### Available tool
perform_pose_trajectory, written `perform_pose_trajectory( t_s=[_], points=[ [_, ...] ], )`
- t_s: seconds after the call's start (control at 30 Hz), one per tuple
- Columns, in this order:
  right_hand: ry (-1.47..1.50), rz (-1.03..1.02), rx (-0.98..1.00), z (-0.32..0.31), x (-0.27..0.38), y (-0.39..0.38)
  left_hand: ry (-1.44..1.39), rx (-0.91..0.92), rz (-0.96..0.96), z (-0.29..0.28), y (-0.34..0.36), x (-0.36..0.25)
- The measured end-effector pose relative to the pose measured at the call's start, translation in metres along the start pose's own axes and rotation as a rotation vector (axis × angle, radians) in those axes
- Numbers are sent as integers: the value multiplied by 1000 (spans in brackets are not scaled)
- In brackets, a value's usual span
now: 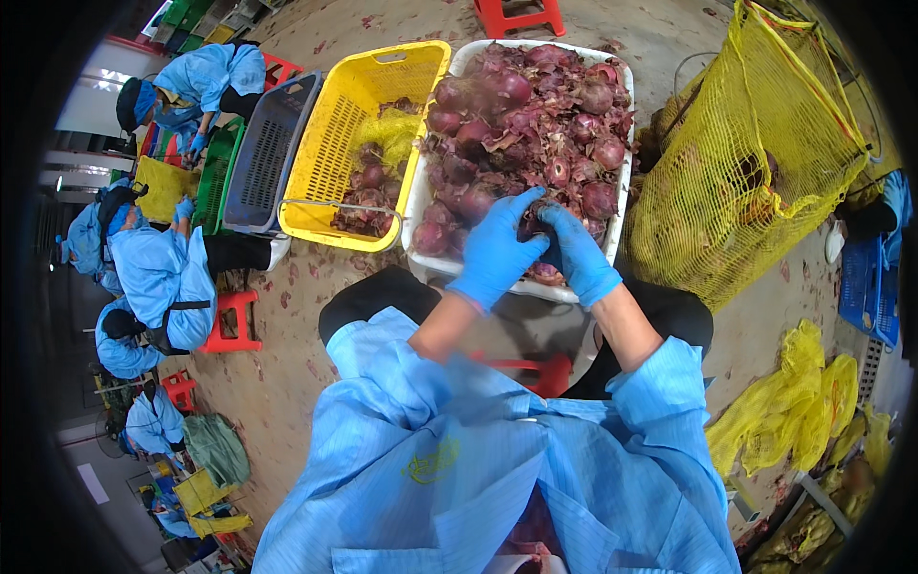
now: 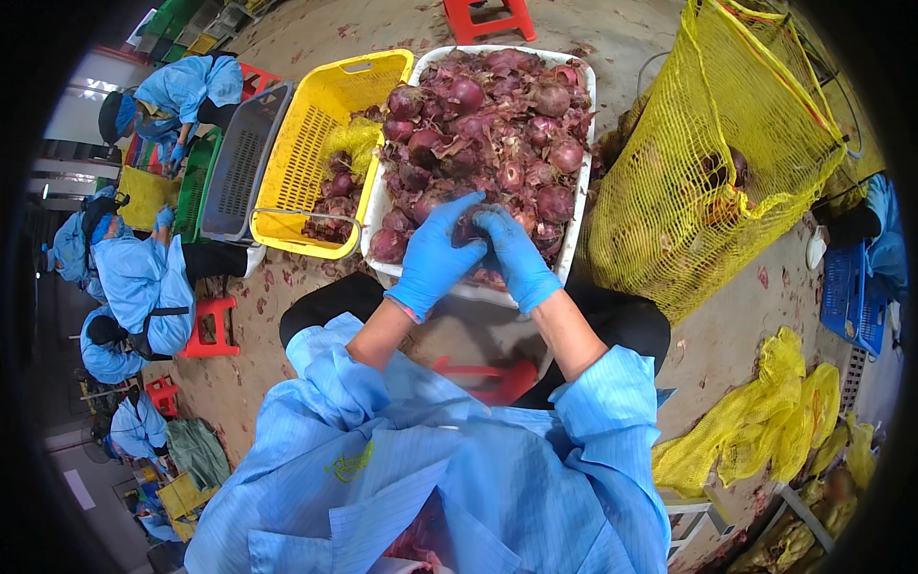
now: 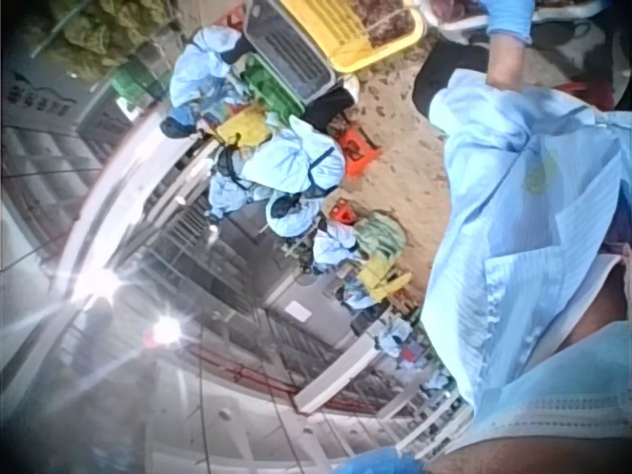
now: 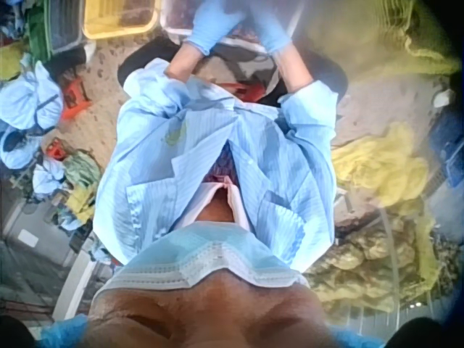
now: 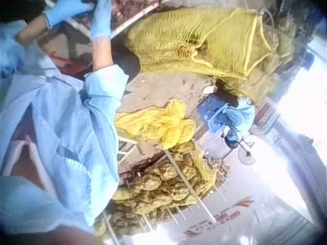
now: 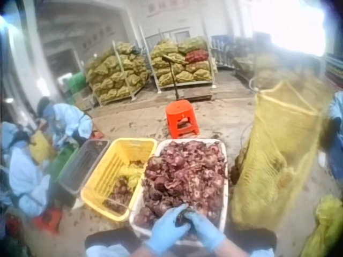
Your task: The person sorts red onions from a white bin into a yellow mesh bag by hand.
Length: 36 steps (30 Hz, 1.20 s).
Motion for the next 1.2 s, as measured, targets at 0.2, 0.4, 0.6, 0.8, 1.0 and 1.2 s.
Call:
perform_pose_trajectory(
  t_s=[0.2, 0.4, 0.6, 0.8, 1.0, 1.2],
  points=[
    [-83, -11, -29, 2, 4, -3, 12, 13, -40, 2, -3, -3],
    [-111, 101, -23, 11, 19, -13, -362, 247, -123, 10, 6, 20],
    [-177, -4, -16, 23, 25, -13, -623, 296, -274, -5, 5, 11],
    [216, -105, -99, -18, 55, -9, -958, 297, -425, 5, 25, -6],
    [555, -557, -266, -68, 190, -28, -1354, 426, -361, -29, 56, 43],
    [29, -774, -578, -173, 329, -45, -693, -296, -746, -173, 91, 120]
  ],
)
Point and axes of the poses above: each hand's wrist, its own y-axis towards the middle knuckle, its own z-axis out of the palm, x = y × z, the point moved 6 cm from there along y, towards the middle knuckle, and after that the axes turned 15 degrees about -z, right-handed, at the moved point
